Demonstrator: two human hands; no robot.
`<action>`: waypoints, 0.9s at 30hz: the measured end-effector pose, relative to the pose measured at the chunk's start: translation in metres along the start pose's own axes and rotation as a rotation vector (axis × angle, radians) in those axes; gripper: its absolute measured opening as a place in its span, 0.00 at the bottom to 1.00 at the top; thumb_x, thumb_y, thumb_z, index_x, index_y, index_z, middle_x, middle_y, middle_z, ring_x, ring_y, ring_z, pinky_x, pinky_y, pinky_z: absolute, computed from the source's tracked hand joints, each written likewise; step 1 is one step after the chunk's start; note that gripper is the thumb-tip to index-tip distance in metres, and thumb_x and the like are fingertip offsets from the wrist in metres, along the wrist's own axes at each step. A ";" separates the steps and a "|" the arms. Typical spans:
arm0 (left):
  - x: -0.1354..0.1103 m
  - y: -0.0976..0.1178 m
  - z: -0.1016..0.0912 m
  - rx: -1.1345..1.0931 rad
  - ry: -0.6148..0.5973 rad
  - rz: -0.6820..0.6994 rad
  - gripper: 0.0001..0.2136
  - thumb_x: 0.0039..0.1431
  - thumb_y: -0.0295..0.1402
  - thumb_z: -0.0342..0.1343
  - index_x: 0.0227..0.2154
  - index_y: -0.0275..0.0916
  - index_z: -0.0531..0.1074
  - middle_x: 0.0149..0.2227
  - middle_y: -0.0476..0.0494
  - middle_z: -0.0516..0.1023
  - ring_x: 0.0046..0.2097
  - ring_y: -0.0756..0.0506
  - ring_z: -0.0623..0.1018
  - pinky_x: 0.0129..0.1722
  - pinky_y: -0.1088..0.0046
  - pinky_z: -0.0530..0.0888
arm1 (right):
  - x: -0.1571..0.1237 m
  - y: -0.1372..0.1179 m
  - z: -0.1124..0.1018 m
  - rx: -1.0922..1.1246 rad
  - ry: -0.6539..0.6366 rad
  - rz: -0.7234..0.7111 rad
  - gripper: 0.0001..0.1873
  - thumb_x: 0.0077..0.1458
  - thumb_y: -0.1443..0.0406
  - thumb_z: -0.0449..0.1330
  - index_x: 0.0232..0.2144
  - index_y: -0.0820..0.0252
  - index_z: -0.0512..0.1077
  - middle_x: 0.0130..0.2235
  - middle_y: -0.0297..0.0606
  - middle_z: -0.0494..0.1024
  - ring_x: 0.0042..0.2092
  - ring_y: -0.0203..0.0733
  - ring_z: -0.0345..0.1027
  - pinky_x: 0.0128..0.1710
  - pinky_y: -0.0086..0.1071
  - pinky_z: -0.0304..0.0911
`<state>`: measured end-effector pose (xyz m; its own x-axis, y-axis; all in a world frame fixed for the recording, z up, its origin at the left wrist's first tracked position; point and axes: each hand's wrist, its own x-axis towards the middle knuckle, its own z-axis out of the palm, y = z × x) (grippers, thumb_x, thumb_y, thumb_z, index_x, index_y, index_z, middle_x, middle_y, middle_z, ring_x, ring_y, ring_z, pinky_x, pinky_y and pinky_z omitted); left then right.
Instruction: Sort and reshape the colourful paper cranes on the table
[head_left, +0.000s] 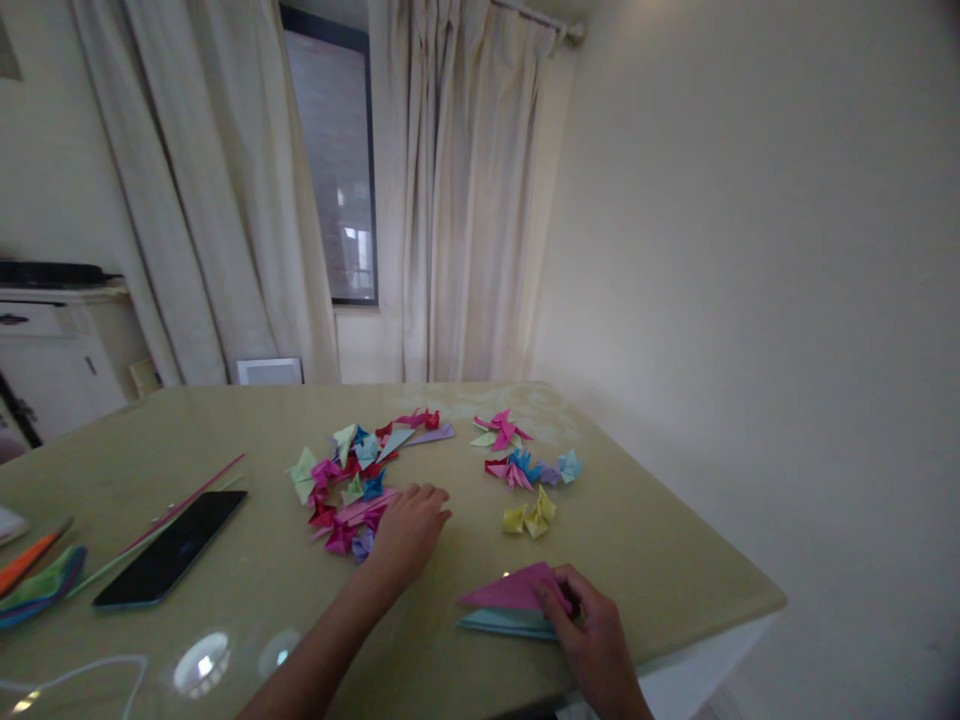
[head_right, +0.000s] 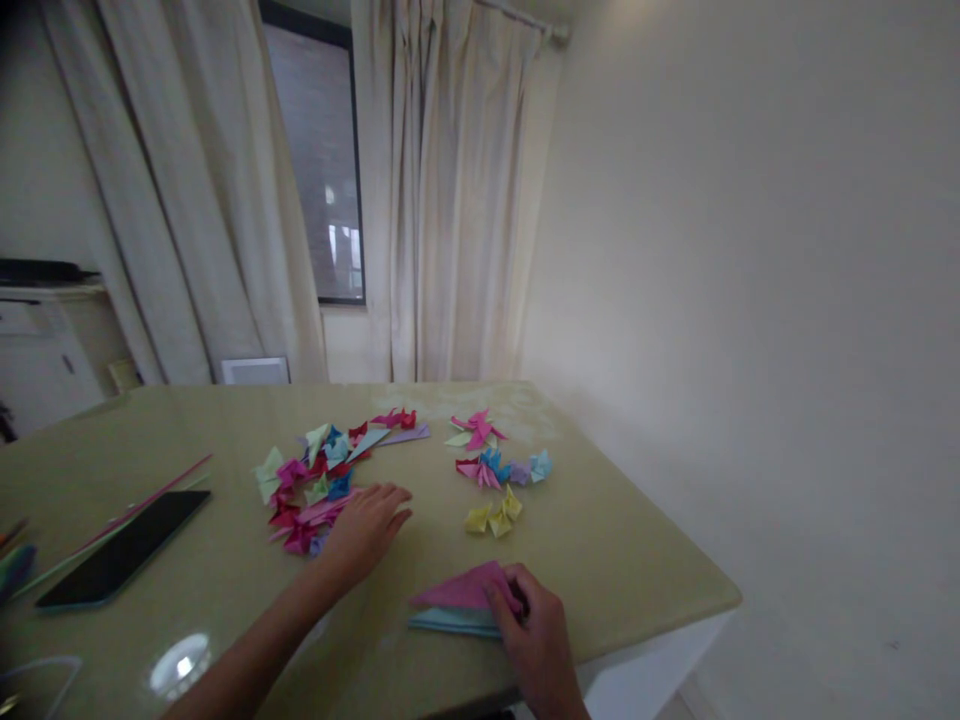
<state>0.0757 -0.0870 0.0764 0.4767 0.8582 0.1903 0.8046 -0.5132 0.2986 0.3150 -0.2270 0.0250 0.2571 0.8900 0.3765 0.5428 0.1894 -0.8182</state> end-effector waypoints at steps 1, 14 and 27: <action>0.007 -0.011 -0.002 0.136 -0.003 -0.055 0.14 0.70 0.30 0.49 0.50 0.37 0.77 0.55 0.31 0.79 0.59 0.32 0.74 0.59 0.53 0.68 | 0.000 0.002 0.001 -0.003 -0.003 0.012 0.28 0.62 0.42 0.60 0.26 0.59 0.75 0.24 0.31 0.69 0.27 0.38 0.63 0.27 0.27 0.60; 0.013 -0.041 0.001 0.172 -0.164 0.026 0.13 0.70 0.26 0.46 0.42 0.39 0.78 0.46 0.38 0.80 0.51 0.42 0.78 0.50 0.68 0.71 | -0.001 0.013 -0.009 0.019 -0.026 0.085 0.31 0.60 0.39 0.59 0.25 0.60 0.74 0.25 0.33 0.69 0.29 0.39 0.62 0.29 0.29 0.59; 0.001 -0.064 0.004 0.291 -0.048 0.012 0.11 0.69 0.25 0.48 0.43 0.39 0.77 0.48 0.37 0.78 0.52 0.37 0.77 0.49 0.61 0.70 | 0.002 0.012 -0.010 0.030 0.016 0.084 0.31 0.60 0.39 0.59 0.23 0.58 0.71 0.25 0.32 0.66 0.29 0.40 0.62 0.29 0.30 0.59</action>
<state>0.0263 -0.0533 0.0539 0.4973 0.8552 0.1459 0.8633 -0.5045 0.0151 0.3298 -0.2271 0.0199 0.3139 0.8964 0.3128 0.4950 0.1266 -0.8596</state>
